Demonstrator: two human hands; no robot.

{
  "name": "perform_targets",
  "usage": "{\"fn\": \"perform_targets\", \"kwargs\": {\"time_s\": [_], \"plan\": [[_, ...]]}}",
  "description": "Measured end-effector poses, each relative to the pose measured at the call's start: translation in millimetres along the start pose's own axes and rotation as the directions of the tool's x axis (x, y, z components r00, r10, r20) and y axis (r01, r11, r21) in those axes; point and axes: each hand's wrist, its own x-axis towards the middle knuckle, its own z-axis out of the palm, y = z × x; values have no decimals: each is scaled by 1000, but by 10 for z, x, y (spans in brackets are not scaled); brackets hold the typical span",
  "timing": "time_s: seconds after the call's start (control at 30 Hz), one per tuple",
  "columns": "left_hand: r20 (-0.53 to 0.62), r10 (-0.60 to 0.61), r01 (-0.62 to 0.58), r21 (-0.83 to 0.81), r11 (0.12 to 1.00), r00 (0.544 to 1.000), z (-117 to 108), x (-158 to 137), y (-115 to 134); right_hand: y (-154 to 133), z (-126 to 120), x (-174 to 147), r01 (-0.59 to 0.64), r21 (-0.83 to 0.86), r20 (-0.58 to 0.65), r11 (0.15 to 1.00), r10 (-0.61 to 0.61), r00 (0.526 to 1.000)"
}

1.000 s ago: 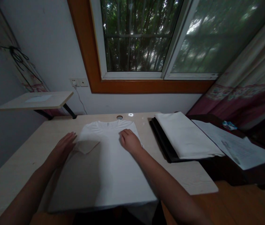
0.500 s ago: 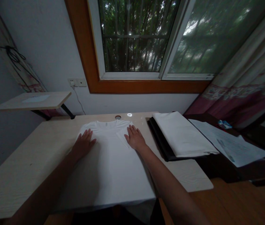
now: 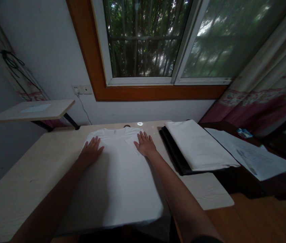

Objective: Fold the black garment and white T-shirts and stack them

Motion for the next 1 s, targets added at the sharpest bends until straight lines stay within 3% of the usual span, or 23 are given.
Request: {"fn": "perform_targets", "kwargs": {"time_s": [0.53, 1.0], "plan": [[113, -36, 42, -50, 998, 993, 79, 380, -115, 63, 13, 358, -35, 0, 25, 999, 35, 999], [117, -30, 37, -61, 997, 993, 79, 431, -129, 87, 50, 396, -39, -7, -18, 999, 39, 999]]}}
